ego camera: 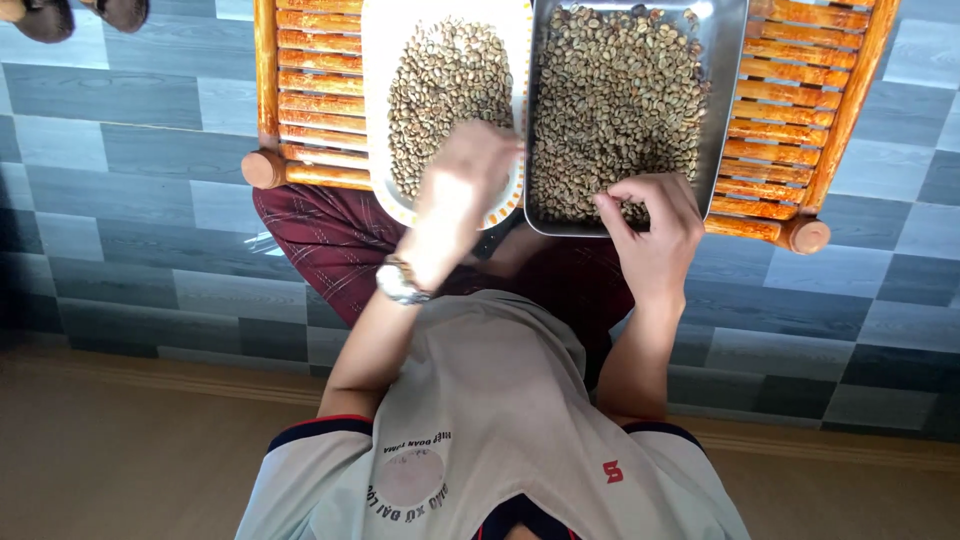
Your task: Manually sorting green coffee beans in trays to remove defects and debris.
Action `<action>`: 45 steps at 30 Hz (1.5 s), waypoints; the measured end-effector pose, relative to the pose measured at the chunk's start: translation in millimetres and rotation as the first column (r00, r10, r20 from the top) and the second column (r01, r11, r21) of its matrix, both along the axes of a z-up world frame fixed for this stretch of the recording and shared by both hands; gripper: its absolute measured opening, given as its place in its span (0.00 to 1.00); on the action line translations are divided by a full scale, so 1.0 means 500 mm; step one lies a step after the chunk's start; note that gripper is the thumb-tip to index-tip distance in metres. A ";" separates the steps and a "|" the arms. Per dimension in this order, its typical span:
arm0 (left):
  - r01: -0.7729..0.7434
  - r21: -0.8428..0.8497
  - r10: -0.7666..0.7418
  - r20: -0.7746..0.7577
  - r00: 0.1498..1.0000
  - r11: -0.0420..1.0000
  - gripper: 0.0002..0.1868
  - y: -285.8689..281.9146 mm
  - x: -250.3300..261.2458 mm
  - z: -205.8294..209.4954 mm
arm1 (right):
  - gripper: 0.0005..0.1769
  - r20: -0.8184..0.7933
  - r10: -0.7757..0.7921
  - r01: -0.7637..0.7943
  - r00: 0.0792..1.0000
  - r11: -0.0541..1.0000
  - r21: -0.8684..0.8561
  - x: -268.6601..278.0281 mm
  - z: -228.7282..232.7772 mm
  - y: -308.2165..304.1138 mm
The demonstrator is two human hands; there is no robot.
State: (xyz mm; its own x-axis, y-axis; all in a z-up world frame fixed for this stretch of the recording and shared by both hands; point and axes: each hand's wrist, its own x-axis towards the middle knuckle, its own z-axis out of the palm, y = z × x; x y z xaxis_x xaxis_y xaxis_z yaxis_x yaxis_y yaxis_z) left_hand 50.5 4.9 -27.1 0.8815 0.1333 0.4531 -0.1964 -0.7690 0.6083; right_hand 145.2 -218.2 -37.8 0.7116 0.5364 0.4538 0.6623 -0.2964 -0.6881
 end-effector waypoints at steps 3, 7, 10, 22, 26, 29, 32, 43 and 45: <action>-0.185 0.047 0.189 -0.131 0.973 0.982 0.02 0.044 -0.026 -0.002 | 0.08 -0.004 0.016 -0.016 1.000 1.000 0.025 0.001 -0.002 0.002; -0.220 0.212 0.267 -0.230 0.936 0.952 0.07 0.063 -0.025 0.028 | 0.06 -0.008 0.046 -0.046 0.999 0.999 0.021 -0.002 0.003 0.009; -0.229 0.277 0.295 -0.228 0.928 0.933 0.10 0.049 -0.005 0.030 | 0.14 -0.011 0.014 -0.015 1.000 0.994 -0.105 -0.019 0.028 0.013; -0.204 0.300 0.277 -0.228 0.933 0.932 0.02 0.058 0.007 0.017 | 0.12 -0.019 0.023 -0.025 1.000 0.991 -0.133 -0.026 0.032 0.027; -0.197 0.287 0.269 -0.241 0.933 0.938 0.02 0.063 0.001 0.014 | 0.12 -0.015 0.019 -0.021 1.000 0.990 -0.143 -0.027 0.032 0.030; -0.196 0.269 0.258 -0.216 0.942 0.943 0.02 0.070 -0.005 0.010 | 0.12 -0.016 0.015 -0.017 1.000 0.988 -0.152 -0.027 0.035 0.036; -0.138 0.215 0.183 -0.201 0.962 0.967 0.04 0.081 -0.016 -0.021 | 0.03 0.002 0.080 -0.080 0.997 0.994 -0.074 -0.021 0.030 0.044; -0.098 0.031 0.097 0.026 0.995 0.995 0.03 0.015 -0.097 0.070 | 0.02 0.032 0.247 -0.246 0.968 0.968 -0.041 -0.071 0.016 0.161; -0.135 0.014 0.134 0.029 0.991 0.991 0.04 0.015 -0.112 0.068 | 0.01 0.035 0.259 -0.257 0.965 0.965 -0.041 -0.085 0.010 0.176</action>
